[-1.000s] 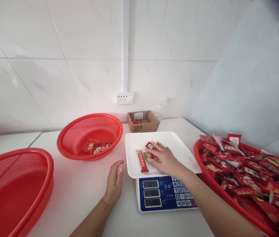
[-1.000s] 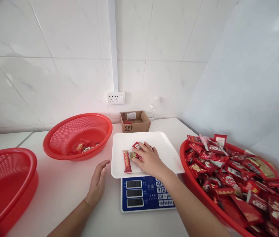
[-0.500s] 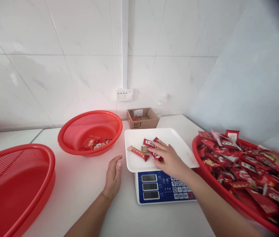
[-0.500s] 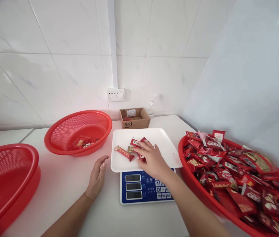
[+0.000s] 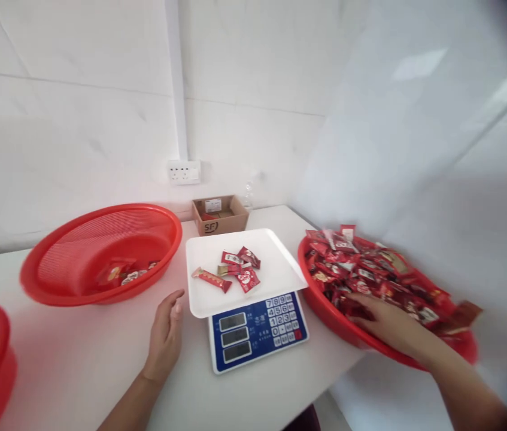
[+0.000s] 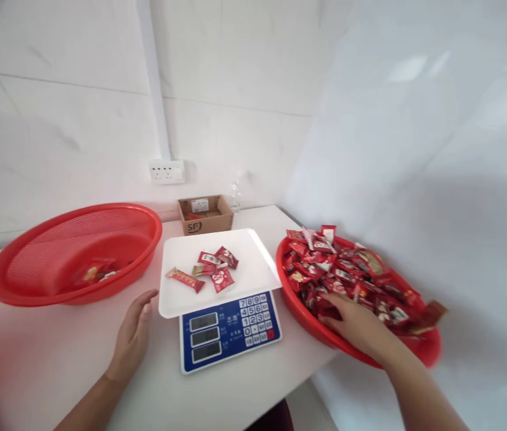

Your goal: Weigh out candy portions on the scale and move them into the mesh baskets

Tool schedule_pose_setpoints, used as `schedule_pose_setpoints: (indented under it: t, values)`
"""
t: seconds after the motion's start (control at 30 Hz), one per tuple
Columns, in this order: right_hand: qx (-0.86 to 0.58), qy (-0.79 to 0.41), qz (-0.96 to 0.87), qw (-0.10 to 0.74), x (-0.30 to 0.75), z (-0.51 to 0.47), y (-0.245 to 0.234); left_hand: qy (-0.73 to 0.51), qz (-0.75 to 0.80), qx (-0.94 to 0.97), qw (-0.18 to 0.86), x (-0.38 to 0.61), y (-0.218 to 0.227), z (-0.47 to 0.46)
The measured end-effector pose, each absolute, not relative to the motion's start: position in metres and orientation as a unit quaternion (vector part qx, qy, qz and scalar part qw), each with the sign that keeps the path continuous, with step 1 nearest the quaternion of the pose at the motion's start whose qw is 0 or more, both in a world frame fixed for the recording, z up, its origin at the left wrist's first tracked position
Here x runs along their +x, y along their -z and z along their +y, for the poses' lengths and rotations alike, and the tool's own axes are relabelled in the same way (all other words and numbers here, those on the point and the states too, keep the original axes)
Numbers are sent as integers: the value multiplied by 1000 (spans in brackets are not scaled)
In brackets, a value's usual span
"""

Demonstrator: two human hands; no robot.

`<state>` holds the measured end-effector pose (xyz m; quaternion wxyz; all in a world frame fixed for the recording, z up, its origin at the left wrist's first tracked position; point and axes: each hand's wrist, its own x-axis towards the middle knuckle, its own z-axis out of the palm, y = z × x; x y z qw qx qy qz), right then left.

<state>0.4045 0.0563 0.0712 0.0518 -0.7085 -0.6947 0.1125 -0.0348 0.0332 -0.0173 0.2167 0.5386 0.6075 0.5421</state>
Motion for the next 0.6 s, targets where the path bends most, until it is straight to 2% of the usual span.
schedule_pose_setpoints:
  t: [0.17,0.6]
  values:
    - [-690,-105,-716,20,397,53,-78,-532,616,538,219,-35,15,33]
    - [-649,-162,-741,55,384,52,-84,-533,615,541,213,-35,16,33]
